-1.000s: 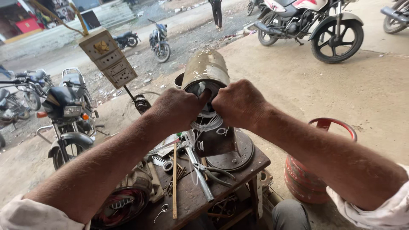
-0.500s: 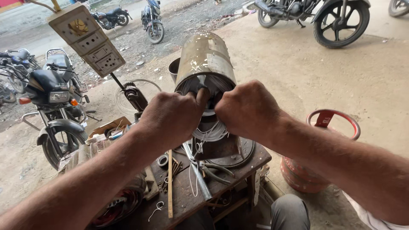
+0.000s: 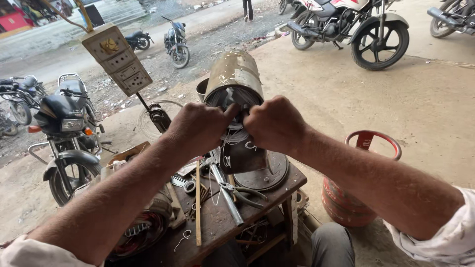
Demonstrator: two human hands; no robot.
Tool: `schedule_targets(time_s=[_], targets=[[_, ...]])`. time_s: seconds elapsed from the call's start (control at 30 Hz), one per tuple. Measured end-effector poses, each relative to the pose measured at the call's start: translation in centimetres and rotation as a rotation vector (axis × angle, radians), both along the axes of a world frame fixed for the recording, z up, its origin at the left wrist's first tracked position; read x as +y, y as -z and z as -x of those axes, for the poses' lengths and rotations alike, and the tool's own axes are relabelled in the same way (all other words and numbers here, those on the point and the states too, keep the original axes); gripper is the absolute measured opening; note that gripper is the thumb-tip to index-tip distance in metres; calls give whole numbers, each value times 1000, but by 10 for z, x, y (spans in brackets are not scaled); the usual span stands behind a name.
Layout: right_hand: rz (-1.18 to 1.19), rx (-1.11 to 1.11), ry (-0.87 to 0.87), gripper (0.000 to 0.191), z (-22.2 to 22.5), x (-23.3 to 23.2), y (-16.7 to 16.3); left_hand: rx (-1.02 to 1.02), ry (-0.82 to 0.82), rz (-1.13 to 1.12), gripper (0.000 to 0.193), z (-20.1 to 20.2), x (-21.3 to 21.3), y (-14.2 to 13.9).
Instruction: The person winds white insulated wire into a cylindrical metal housing using both hands. They repeatedly insert, adjust, and pack the wire, occasionally using a wooden stick to push the wire deeper. The person also removes and reinserts wire loops to compact the winding.
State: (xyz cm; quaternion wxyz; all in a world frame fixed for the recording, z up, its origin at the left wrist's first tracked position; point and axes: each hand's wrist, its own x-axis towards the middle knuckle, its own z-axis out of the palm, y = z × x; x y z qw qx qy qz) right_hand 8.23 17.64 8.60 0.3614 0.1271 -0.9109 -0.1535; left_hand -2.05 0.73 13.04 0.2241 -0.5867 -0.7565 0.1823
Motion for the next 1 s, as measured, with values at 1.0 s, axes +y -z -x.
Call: schedule_targets(time_s=[1.0], targets=[[132, -159, 32, 53, -25, -10, -23, -235, 343, -547, 35, 44, -48, 50]])
